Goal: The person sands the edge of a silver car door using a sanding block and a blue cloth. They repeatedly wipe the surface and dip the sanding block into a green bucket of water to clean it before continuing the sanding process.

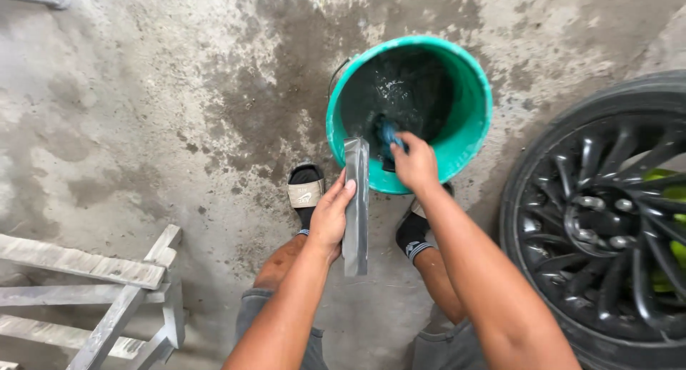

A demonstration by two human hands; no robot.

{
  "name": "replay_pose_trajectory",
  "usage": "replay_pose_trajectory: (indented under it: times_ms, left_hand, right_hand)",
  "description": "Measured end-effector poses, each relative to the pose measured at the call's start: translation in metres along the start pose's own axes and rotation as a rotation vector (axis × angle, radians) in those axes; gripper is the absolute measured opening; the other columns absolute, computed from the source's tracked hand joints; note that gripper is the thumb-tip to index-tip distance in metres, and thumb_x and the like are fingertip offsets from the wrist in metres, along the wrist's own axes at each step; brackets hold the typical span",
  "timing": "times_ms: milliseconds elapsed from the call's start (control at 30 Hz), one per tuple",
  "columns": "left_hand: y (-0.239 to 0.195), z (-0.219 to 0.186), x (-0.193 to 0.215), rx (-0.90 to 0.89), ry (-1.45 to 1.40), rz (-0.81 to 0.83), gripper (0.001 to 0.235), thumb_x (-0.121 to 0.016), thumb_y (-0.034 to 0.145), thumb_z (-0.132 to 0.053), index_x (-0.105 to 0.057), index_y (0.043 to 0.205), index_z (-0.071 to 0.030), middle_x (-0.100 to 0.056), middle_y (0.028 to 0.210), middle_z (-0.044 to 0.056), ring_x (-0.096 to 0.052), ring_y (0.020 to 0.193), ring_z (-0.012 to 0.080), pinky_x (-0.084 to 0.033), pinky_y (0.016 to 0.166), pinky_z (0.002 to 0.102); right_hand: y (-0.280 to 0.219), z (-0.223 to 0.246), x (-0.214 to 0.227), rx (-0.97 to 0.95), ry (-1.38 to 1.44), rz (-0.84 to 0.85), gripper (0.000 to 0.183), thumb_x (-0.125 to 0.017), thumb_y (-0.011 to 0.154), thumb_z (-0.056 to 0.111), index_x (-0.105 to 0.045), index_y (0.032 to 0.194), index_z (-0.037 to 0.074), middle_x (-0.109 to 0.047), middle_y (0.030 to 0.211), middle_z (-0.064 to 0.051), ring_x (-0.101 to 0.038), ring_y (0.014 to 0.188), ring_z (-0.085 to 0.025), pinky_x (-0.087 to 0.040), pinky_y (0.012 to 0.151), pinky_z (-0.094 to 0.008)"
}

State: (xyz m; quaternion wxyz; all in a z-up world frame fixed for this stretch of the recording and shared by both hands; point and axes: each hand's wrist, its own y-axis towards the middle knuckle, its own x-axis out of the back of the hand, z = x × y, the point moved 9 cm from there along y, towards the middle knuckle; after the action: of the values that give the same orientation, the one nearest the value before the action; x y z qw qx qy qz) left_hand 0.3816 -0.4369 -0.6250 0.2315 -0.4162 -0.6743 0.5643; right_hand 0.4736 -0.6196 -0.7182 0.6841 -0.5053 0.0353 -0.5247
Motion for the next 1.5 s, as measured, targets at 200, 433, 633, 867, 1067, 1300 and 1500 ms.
replay_pose_trajectory:
  times_ms: [200, 433, 633, 867, 1067, 1300, 1500]
  left_hand:
    - [-0.011, -0.029, -0.045, -0.001, -0.014, 0.018, 0.059, -0.059, 0.098, -0.027, -0.047, 0.154, -0.014, -0.069, 0.126, 0.005, -0.066, 0.101, 0.0143, -0.053, 0.088, 0.031]
    - [-0.057, -0.013, -0.085, 0.04, 0.066, 0.046, 0.06, -0.062, 0.099, -0.032, -0.046, 0.154, -0.013, -0.07, 0.126, 0.002, -0.066, 0.101, 0.0136, -0.054, 0.088, 0.03]
    - [-0.127, -0.011, -0.128, 0.135, -0.063, 0.229, 0.056, -0.064, 0.097, -0.03, -0.057, 0.147, -0.006, -0.068, 0.117, 0.01, -0.065, 0.093, 0.02, -0.053, 0.082, 0.037]
    - [-0.116, -0.034, -0.121, -0.04, -0.029, 0.151, 0.058, -0.064, 0.097, -0.027, -0.055, 0.151, -0.008, -0.07, 0.128, 0.002, -0.067, 0.106, 0.0118, -0.053, 0.09, 0.028]
    - [-0.137, -0.059, -0.12, -0.048, -0.037, 0.16, 0.059, -0.063, 0.1, -0.03, -0.051, 0.155, -0.012, -0.066, 0.116, 0.004, -0.063, 0.093, 0.0159, -0.052, 0.08, 0.034]
    - [-0.242, -0.091, -0.152, -0.077, -0.052, 0.26, 0.054, -0.059, 0.099, -0.029, -0.054, 0.149, -0.01, -0.071, 0.121, 0.003, -0.068, 0.098, 0.015, -0.055, 0.086, 0.032]
    - [-0.336, -0.089, -0.198, -0.123, -0.135, 0.401, 0.045, -0.059, 0.104, -0.027, -0.059, 0.145, -0.007, -0.07, 0.121, 0.004, -0.065, 0.102, 0.0133, -0.054, 0.089, 0.031]
  right_hand:
    - [-0.195, 0.081, 0.124, -0.091, 0.466, 0.045, 0.025, -0.067, 0.092, 0.016, -0.071, 0.115, 0.005, -0.074, 0.097, -0.004, -0.066, 0.09, -0.01, -0.054, 0.082, -0.029]
    - [-0.219, 0.144, 0.154, 0.039, 0.562, -0.219, 0.031, -0.076, 0.089, 0.023, -0.062, 0.109, 0.005, -0.066, 0.091, -0.005, -0.06, 0.084, -0.012, -0.052, 0.075, -0.031]
    - [-0.135, 0.119, 0.187, 0.001, 0.377, -0.477, 0.029, -0.074, 0.092, 0.032, -0.065, 0.098, 0.005, -0.073, 0.086, -0.013, -0.07, 0.078, -0.024, -0.054, 0.073, -0.041]
    - [-0.223, 0.15, 0.183, 0.015, 0.441, -0.221, 0.026, -0.076, 0.091, 0.028, -0.067, 0.089, 0.004, -0.068, 0.071, -0.007, -0.059, 0.066, -0.01, -0.05, 0.059, -0.034]
    - [-0.31, 0.186, 0.222, 0.04, 0.524, -0.113, 0.02, -0.073, 0.094, 0.024, -0.067, 0.093, 0.005, -0.063, 0.072, 0.001, -0.053, 0.067, -0.004, -0.046, 0.059, -0.027]
    - [-0.368, 0.209, 0.27, 0.147, 0.834, 0.04, 0.023, -0.069, 0.101, 0.022, -0.064, 0.108, 0.0, -0.063, 0.093, 0.0, -0.054, 0.087, -0.007, -0.046, 0.079, -0.024]
    - [-0.372, 0.241, 0.288, 0.233, 0.648, -0.185, 0.059, -0.063, 0.099, 0.025, -0.038, 0.149, 0.007, -0.056, 0.134, -0.007, -0.053, 0.121, -0.014, -0.042, 0.102, -0.03]
